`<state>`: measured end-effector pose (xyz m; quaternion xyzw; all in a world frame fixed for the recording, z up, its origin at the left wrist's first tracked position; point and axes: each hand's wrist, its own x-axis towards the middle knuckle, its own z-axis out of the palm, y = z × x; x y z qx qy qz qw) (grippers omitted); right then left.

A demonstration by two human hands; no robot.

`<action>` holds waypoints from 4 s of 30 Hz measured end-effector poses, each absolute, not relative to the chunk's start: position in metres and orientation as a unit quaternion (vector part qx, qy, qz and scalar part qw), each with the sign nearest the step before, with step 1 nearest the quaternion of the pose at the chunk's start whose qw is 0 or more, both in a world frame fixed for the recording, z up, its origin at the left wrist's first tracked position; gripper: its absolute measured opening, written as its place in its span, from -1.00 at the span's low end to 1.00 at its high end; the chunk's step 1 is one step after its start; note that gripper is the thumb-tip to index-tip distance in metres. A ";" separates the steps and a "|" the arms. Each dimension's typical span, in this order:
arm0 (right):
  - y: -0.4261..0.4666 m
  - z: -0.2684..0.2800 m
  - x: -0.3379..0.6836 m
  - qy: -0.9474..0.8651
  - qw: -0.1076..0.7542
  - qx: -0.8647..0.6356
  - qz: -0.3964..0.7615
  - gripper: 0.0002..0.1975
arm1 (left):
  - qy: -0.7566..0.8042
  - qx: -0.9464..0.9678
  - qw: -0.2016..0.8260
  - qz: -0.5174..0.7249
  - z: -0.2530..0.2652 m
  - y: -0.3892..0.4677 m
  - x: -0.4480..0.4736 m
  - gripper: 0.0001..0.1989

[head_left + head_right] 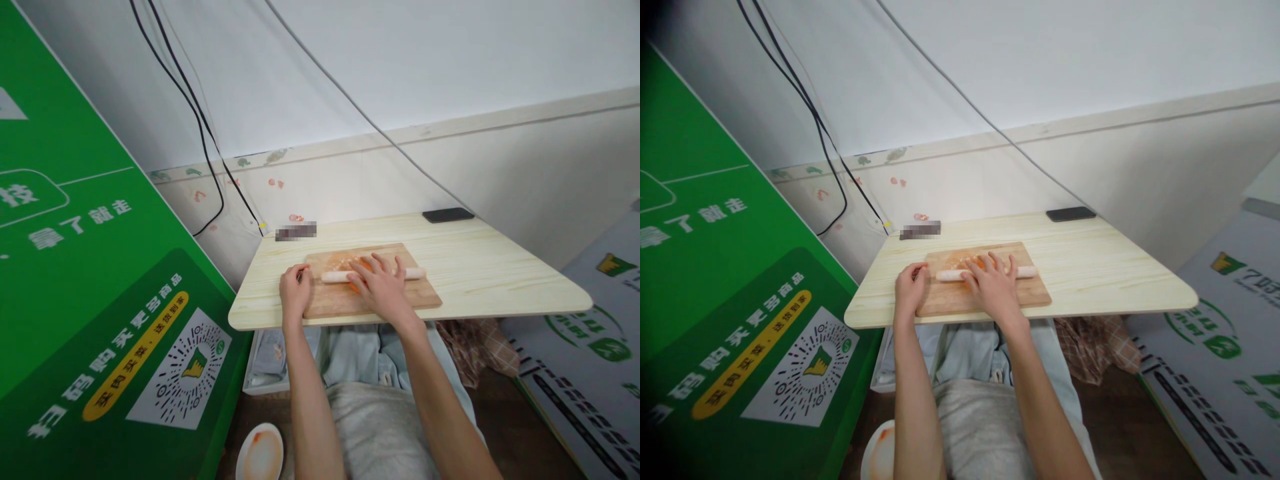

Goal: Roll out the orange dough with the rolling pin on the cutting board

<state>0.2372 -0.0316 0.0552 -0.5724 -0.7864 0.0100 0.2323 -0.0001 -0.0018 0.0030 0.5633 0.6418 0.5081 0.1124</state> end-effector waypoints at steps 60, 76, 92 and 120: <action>-0.037 0.063 0.237 -0.810 0.161 -0.564 0.027 -0.35 | 0.646 0.560 0.118 0.504 0.006 -0.003 0.000 -0.74; -0.037 0.069 0.243 -0.824 0.155 -0.542 0.052 -0.35 | 0.647 0.558 0.121 0.505 0.004 -0.001 0.000 -0.75; -0.033 0.066 0.241 -0.823 0.165 -0.542 0.038 -0.38 | 0.649 0.561 0.110 0.502 0.007 -0.004 0.001 -0.75; -0.030 0.062 0.230 -0.822 0.187 -0.538 0.012 -0.41 | 0.643 0.564 0.116 0.506 0.004 -0.002 -0.001 -0.74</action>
